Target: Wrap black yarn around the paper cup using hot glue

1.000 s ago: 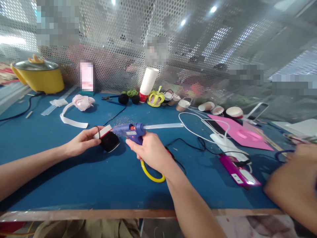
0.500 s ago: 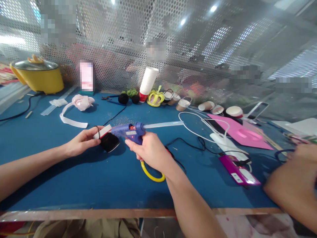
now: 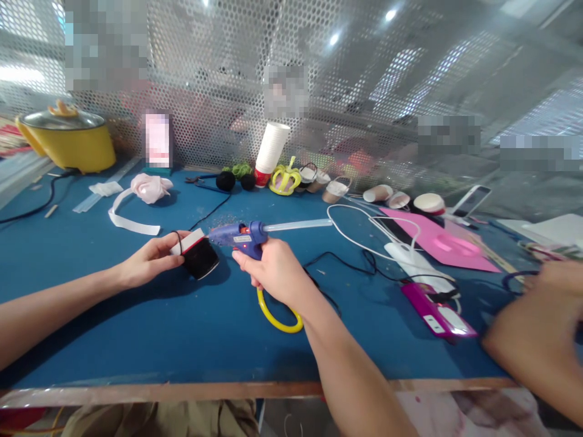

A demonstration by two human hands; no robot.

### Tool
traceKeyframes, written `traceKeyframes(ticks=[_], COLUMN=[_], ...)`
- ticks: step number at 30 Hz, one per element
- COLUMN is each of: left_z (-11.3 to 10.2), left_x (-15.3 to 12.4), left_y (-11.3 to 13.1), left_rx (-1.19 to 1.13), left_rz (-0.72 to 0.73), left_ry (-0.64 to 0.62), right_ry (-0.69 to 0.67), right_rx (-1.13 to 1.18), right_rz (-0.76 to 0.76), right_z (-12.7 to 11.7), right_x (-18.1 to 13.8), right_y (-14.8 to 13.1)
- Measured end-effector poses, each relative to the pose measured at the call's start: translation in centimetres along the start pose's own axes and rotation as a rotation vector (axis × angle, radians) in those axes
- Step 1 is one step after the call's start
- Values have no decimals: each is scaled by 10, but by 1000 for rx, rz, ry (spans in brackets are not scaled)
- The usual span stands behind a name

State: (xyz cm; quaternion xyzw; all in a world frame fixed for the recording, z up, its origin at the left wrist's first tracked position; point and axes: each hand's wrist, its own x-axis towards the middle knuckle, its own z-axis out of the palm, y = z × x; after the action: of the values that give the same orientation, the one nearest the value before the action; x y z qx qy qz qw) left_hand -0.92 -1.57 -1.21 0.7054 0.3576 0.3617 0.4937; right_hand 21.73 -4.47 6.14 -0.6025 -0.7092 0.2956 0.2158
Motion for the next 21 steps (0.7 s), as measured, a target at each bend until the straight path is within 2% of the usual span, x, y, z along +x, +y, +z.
traceKeyframes(ticks=[6,11,21], left_z=[0,0,0], left_x=[0,1,1], left_y=[-1,-3,2], left_rx=[-8,0,35], left_rz=[10,7,-3], left_ry=[-9,-7,-17], right_ry=[-52,-9,-27], right_rx=[15,-66,-67], right_rz=[-46,-31,-37], right_z=[-1,-1,2], right_x=[-1,-2,-11], right_y=[-1,-2,-10])
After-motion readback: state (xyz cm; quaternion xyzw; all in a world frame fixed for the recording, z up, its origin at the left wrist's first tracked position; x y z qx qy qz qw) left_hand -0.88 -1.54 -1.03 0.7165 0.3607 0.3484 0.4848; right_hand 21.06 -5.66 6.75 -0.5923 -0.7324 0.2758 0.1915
